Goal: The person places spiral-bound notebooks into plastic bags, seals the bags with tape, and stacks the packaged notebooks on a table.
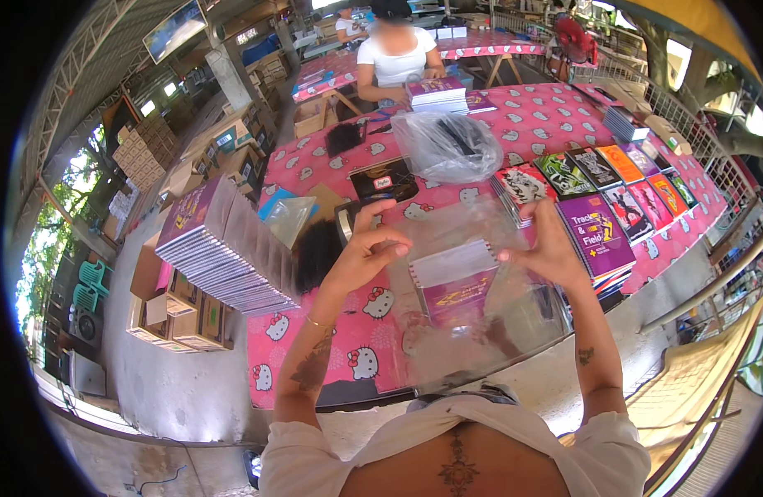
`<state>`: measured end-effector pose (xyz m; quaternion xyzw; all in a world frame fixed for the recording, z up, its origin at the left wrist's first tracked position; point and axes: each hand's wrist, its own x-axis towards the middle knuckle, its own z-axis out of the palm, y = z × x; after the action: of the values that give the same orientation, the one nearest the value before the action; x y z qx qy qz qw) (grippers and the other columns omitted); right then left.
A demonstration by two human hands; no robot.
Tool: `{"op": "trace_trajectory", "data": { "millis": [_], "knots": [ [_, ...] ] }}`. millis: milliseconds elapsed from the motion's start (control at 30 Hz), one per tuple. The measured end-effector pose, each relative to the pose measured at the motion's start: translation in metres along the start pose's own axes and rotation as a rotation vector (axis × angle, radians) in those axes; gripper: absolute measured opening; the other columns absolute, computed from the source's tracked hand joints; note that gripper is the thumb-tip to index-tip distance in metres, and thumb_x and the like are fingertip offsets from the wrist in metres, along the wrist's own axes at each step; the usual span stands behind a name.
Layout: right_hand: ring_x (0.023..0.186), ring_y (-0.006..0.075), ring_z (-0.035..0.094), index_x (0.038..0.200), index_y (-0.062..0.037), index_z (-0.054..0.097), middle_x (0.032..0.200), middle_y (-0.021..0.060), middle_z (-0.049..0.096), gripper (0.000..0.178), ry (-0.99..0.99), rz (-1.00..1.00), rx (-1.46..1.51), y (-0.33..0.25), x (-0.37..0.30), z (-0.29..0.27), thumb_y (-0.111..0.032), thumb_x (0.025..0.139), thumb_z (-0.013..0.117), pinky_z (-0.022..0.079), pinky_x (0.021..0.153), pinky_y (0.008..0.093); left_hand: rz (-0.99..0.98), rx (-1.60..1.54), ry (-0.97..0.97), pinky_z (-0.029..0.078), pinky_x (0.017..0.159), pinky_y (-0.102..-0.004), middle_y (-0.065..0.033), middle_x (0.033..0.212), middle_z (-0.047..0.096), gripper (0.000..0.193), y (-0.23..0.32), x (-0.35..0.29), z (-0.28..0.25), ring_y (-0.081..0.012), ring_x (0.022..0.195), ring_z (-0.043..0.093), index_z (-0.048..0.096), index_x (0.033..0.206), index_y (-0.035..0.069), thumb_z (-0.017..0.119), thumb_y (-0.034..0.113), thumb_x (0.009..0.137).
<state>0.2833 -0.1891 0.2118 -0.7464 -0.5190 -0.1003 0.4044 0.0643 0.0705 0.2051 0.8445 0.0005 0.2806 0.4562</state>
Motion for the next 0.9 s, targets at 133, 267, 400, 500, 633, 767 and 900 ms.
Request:
{"op": "trace_trajectory", "data": {
  "millis": [133, 267, 400, 500, 633, 767, 900],
  "knots": [
    [0.115, 0.0310, 0.054, 0.124, -0.0087, 0.054, 0.116, 0.0084, 0.061, 0.077, -0.336, -0.151, 0.247, 0.047, -0.028, 0.054, -0.028, 0.061, 0.092, 0.040, 0.098, 0.0429, 0.035, 0.230, -0.066, 0.045, 0.084, -0.0289, -0.0073, 0.153, 0.036, 0.012, -0.010, 0.014, 0.026, -0.0184, 0.127, 0.042, 0.077, 0.098, 0.012, 0.076, 0.012, 0.086],
    [0.118, 0.0285, 0.054, 0.123, -0.0121, 0.062, 0.119, 0.0047, 0.063, 0.071, -0.253, -0.116, 0.492, 0.046, -0.020, 0.048, -0.032, 0.061, 0.091, 0.036, 0.103, 0.0456, -0.022, 0.213, -0.003, 0.027, 0.108, -0.0418, -0.0112, 0.155, 0.035, 0.013, -0.012, 0.015, 0.031, -0.0272, 0.139, 0.031, 0.078, 0.097, 0.018, 0.076, 0.017, 0.085],
    [0.130, 0.0282, 0.048, 0.123, -0.0160, 0.066, 0.130, 0.0065, 0.060, 0.067, -0.478, -0.300, 0.271, 0.050, -0.017, 0.060, -0.034, 0.063, 0.089, 0.031, 0.110, 0.0490, -0.007, 0.294, 0.001, 0.039, 0.104, -0.0364, -0.0092, 0.158, 0.030, 0.013, -0.017, 0.013, 0.038, -0.0249, 0.144, 0.028, 0.079, 0.096, 0.017, 0.079, 0.016, 0.083],
    [0.140, 0.0309, 0.038, 0.126, -0.0205, 0.067, 0.143, 0.0103, 0.052, 0.067, -0.500, -0.431, 0.221, 0.052, -0.019, 0.072, -0.033, 0.064, 0.088, 0.026, 0.115, 0.0511, 0.167, 0.431, -0.045, 0.022, 0.116, -0.0465, -0.0109, 0.159, 0.028, 0.011, -0.024, 0.030, 0.063, -0.0331, 0.147, 0.021, 0.079, 0.093, 0.019, 0.079, 0.021, 0.082],
    [0.145, 0.0346, 0.030, 0.131, -0.0246, 0.065, 0.154, 0.0117, 0.039, 0.066, -0.501, -0.456, 0.294, 0.062, -0.020, 0.082, -0.029, 0.068, 0.084, 0.021, 0.117, 0.0544, 0.109, 0.477, -0.076, 0.013, 0.118, -0.0522, -0.0153, 0.161, 0.021, 0.008, -0.039, 0.036, 0.087, -0.0395, 0.147, 0.017, 0.079, 0.089, 0.019, 0.078, 0.024, 0.082],
    [0.144, 0.0348, 0.032, 0.125, -0.0231, 0.068, 0.156, 0.0143, 0.034, 0.054, -0.410, -0.480, 0.374, 0.055, -0.018, 0.088, -0.021, 0.073, 0.080, 0.023, 0.116, 0.0555, -0.037, 0.547, 0.068, 0.013, 0.117, -0.0558, -0.0217, 0.162, 0.013, 0.049, -0.051, 0.036, 0.101, -0.0441, 0.147, 0.014, 0.067, 0.121, 0.023, 0.083, 0.034, 0.076],
    [0.137, 0.0339, 0.043, 0.118, -0.0187, 0.070, 0.148, 0.0166, 0.044, 0.044, -0.382, -0.469, 0.189, 0.044, -0.005, 0.081, -0.017, 0.075, 0.079, 0.031, 0.113, 0.0503, -0.149, 0.509, 0.208, 0.017, 0.114, -0.0590, -0.0239, 0.161, 0.012, 0.092, -0.037, 0.038, 0.095, -0.0458, 0.145, 0.017, 0.043, 0.147, 0.025, 0.085, 0.048, 0.069]
  ]
}}
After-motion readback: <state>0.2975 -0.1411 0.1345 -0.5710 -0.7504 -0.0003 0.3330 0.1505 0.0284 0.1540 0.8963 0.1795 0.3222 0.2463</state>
